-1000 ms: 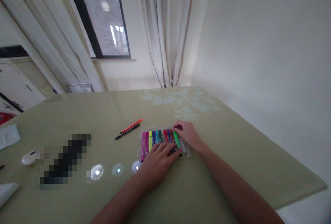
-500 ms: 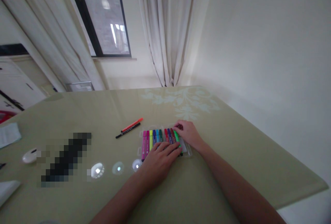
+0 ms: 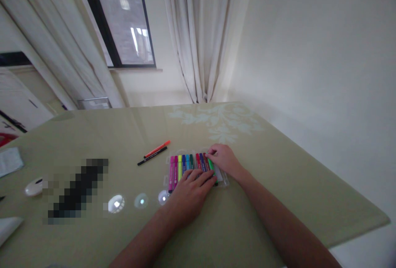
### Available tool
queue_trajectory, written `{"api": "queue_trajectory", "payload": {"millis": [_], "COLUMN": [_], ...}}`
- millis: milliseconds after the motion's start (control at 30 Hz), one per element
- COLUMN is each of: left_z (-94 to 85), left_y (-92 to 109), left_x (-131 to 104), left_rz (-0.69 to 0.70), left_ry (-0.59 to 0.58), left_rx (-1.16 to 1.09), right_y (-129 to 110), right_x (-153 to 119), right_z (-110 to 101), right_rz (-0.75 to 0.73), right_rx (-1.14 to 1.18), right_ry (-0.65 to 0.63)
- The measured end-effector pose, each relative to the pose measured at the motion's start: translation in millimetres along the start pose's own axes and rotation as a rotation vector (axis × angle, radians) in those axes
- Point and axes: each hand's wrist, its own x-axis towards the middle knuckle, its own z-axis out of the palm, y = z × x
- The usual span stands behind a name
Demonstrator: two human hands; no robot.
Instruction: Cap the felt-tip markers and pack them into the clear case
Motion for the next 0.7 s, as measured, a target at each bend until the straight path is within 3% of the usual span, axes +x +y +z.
{"api": "queue_trajectory", "payload": {"millis": [133,233,300,433,500,567,700], "left_z": [0.1,-6.6,-14.6,-29.5,-32.3,-31.8,-28.4], "left_y": [1.6,-9.5,-26.6,-73.9,-93.5,-105.4,-110.3], "left_x": [1.7,2.5,0.7,-13.8,-23.6,-30.9,-34.1], "left_rz": [0.012,-0.014,-0.139,-0.617,-0.794,-0.883,-0.923], "left_ry": [0.028,0.085,0.157,0.268,0.254,0.208,0.154], "left_rx": [-0.012,-0.077,-0.096,0.111,0.226,0.275,0.29], "right_y": [2.5,6.8,9.8,13.9,15.0,15.8,17.5], "right_x": [-0.9,0.3,1.5,3.4,3.9,4.2,4.5], "right_z": [0.1,-0.7,-1.4,-0.7,0.6,1.5,1.6], "right_rz": [-0.031,-0.031,-0.013,0.015,0.035,0.057,0.091], "right_rx": [0.007,0.038,0.051,0.08,0.072,0.054,0.041], "right_ry": [0.012,0.039,0.07,0.127,0.139,0.142,0.136]}}
